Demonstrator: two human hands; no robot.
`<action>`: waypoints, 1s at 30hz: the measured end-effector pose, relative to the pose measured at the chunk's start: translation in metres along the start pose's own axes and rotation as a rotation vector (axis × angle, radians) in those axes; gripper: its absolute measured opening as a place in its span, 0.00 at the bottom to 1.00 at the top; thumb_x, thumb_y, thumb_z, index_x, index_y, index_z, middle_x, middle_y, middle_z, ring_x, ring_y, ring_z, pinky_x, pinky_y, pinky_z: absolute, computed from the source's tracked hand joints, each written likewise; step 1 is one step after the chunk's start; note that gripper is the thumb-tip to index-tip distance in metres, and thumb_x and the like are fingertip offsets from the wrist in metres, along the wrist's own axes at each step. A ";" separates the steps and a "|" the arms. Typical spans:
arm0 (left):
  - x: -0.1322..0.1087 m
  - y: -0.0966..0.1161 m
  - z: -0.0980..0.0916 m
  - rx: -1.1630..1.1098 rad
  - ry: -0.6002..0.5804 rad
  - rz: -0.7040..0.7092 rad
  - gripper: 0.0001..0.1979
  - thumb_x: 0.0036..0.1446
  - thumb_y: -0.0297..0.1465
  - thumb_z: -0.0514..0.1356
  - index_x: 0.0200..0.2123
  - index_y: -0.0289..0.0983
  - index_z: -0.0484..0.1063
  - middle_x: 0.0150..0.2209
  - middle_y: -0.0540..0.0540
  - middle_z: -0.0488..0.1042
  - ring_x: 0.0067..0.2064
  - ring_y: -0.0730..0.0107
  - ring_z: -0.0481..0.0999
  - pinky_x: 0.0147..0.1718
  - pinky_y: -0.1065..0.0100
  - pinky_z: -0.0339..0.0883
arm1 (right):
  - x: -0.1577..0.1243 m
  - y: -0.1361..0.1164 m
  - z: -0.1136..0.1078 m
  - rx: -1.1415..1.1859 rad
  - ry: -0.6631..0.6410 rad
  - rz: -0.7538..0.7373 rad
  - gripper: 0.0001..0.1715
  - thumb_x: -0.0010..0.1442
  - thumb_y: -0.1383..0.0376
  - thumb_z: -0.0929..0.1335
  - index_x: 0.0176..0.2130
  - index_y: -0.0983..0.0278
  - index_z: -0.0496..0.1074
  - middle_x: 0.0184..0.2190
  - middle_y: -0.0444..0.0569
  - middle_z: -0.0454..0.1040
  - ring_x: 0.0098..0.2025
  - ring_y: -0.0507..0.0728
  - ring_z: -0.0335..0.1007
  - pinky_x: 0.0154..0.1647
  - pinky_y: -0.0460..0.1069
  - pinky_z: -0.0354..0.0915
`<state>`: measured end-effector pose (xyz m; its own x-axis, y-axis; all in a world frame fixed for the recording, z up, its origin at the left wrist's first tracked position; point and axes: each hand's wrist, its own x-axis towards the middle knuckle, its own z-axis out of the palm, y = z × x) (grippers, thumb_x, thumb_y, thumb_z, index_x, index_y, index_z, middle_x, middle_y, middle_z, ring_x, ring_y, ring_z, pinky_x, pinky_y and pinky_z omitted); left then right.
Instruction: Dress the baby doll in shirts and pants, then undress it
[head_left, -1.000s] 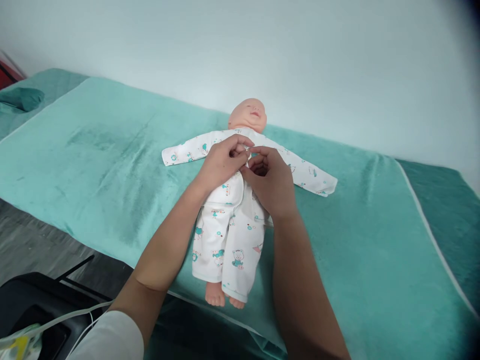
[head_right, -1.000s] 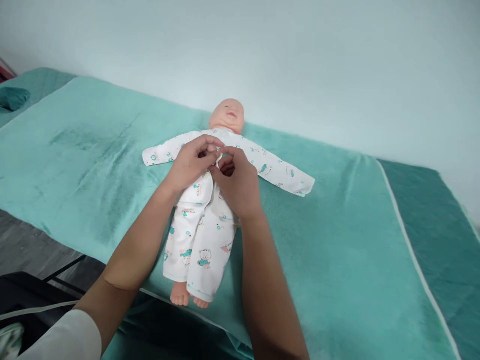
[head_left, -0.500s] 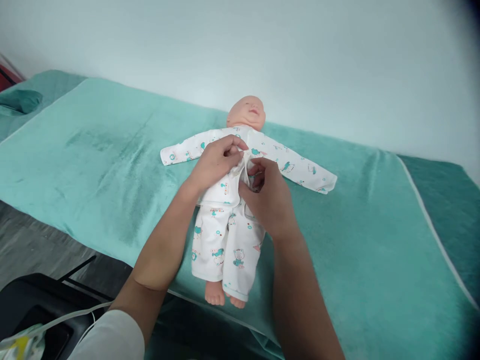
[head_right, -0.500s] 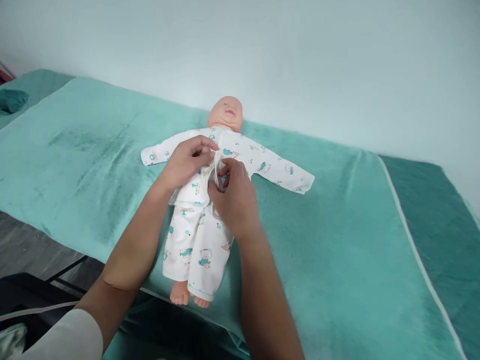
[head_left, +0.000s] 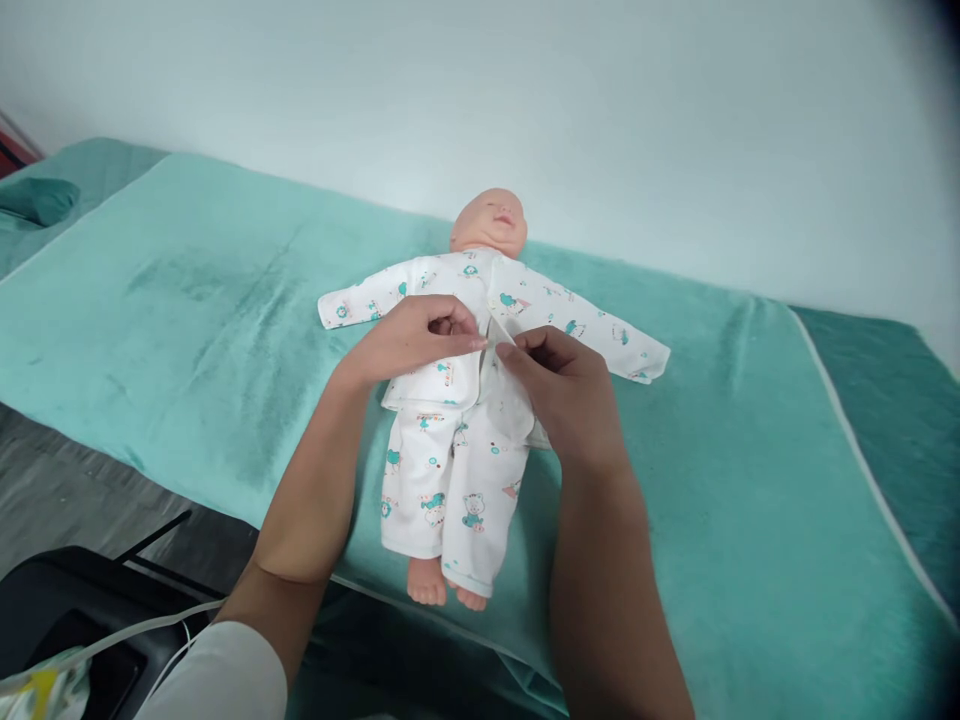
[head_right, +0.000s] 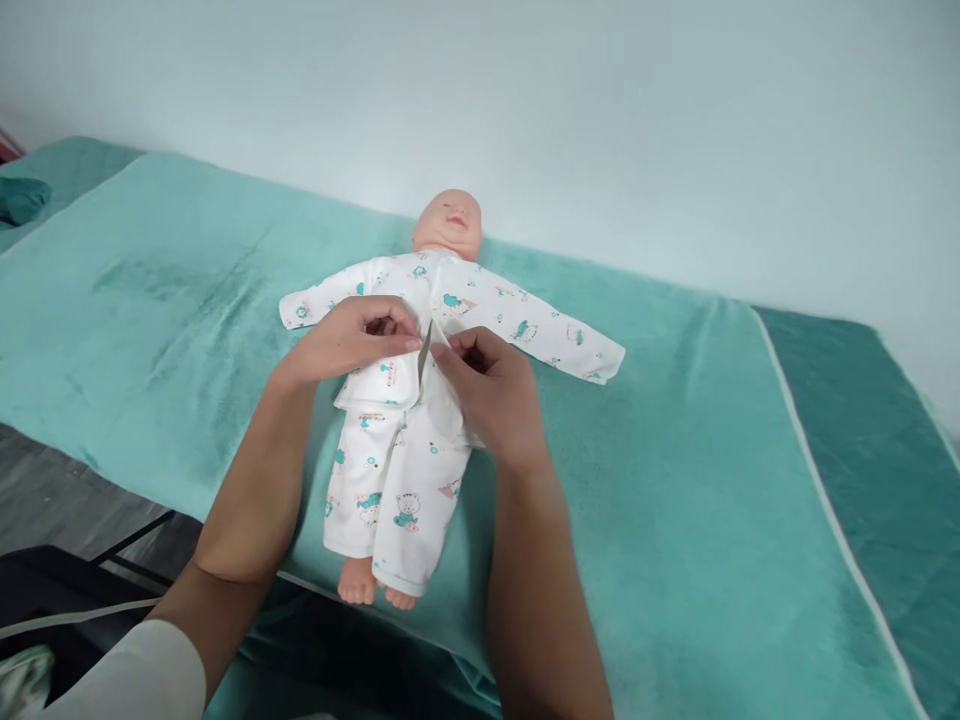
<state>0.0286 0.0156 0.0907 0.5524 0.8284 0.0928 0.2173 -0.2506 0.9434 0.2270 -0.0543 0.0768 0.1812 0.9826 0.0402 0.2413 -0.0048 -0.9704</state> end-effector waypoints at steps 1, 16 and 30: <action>0.001 -0.001 0.000 0.007 -0.015 0.009 0.12 0.57 0.40 0.69 0.34 0.37 0.77 0.29 0.51 0.69 0.30 0.75 0.63 0.29 0.69 0.57 | 0.000 0.001 0.001 0.051 -0.013 0.007 0.14 0.58 0.56 0.75 0.30 0.61 0.72 0.23 0.39 0.64 0.24 0.48 0.55 0.25 0.47 0.52; 0.000 0.001 0.004 -0.151 -0.031 0.074 0.13 0.57 0.41 0.70 0.33 0.36 0.77 0.30 0.49 0.74 0.31 0.74 0.69 0.31 0.69 0.62 | 0.000 0.006 0.009 0.299 -0.075 -0.024 0.20 0.58 0.50 0.77 0.30 0.60 0.73 0.17 0.38 0.66 0.19 0.48 0.59 0.19 0.45 0.57; 0.002 -0.002 0.011 -0.253 0.016 0.051 0.09 0.55 0.36 0.71 0.32 0.36 0.79 0.29 0.49 0.76 0.31 0.75 0.72 0.31 0.70 0.64 | -0.001 0.003 0.015 0.275 -0.044 -0.055 0.24 0.59 0.47 0.77 0.27 0.60 0.71 0.18 0.41 0.71 0.20 0.49 0.63 0.21 0.46 0.61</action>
<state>0.0380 0.0128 0.0856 0.5445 0.8261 0.1450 -0.0198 -0.1602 0.9869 0.2128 -0.0528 0.0702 0.1324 0.9871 0.0905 -0.0195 0.0939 -0.9954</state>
